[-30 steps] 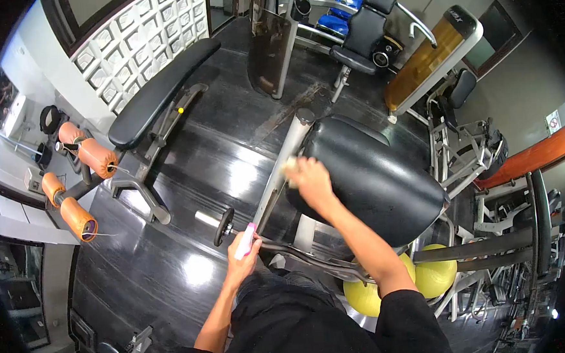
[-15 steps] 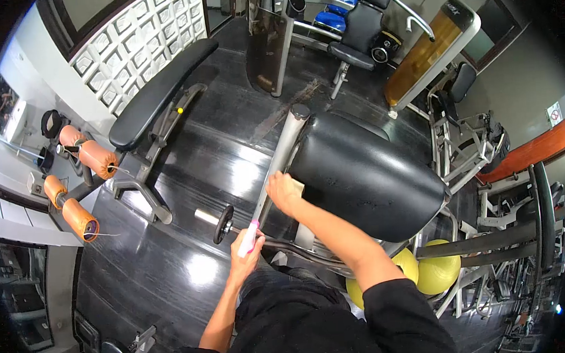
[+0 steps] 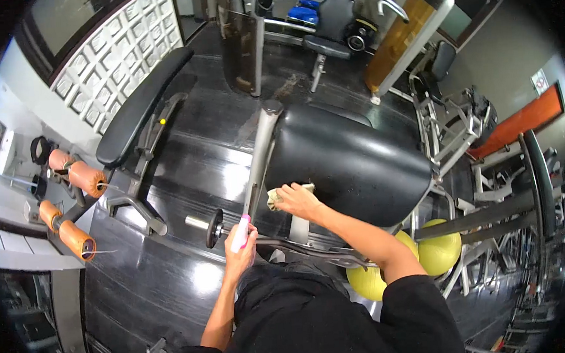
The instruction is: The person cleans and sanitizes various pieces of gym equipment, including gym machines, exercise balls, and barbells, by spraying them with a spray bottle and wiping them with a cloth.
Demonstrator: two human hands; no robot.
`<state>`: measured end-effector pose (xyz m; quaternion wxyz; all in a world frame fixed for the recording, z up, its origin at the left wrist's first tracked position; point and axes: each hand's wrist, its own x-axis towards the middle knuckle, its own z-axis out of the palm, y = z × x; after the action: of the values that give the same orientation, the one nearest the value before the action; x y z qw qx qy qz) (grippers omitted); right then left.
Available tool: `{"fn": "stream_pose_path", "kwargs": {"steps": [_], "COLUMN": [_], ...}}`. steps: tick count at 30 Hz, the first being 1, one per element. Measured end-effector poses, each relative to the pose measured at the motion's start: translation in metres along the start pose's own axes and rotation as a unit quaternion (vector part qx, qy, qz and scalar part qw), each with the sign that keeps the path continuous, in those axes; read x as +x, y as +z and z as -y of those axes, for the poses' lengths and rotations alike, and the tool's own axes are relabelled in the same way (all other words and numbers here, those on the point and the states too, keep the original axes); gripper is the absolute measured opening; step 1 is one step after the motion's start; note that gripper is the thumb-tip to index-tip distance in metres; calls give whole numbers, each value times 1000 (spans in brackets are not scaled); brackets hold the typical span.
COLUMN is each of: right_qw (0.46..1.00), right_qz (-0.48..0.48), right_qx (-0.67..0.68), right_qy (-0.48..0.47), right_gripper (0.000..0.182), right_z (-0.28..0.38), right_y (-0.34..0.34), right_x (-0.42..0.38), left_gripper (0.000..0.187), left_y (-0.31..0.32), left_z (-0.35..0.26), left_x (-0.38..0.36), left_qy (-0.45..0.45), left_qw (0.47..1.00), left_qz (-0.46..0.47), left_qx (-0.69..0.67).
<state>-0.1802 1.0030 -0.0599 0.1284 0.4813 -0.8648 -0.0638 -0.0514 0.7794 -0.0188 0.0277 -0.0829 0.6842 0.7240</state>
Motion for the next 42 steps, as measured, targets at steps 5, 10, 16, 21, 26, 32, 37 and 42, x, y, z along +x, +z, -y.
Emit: {"fn": "stream_pose_path", "kwargs": {"steps": [5,10,16,21,26,32,37,42], "right_qw": [985,949,999,999,950,993,999,966], "right_qz": [-97,-158,29,2,-156,-5,17,-132], "right_qx": [-2,22,28,27,34,45,29,23], "right_qy": [145,272,19,44,267,112,14,219], "right_gripper": [17,44,32,26,35,34,22,27], "right_z": [-72,-79,-5,-63,-62,31,-15,-94], "right_y": [-68,-63,-20,-55,-56,13,-22,-79], "right_x": [21,-4,-64,-42,-32,-84,-77,-39], "left_gripper": [10,10,11,11,10,10,9,9], "left_y": [11,17,19,21,23,15,14,14], "left_z": [5,-10,7,3,-3,4,0,12], "left_x": [12,5,3,7,7,1,0,6], "left_qy": [88,19,52,58,49,77,101,97], "left_qw": [995,999,998,997,998,996,993,993], "left_qz": [16,33,16,37,34,11,5,27], "left_qx": [52,7,25,26,12,33,57,54]}}
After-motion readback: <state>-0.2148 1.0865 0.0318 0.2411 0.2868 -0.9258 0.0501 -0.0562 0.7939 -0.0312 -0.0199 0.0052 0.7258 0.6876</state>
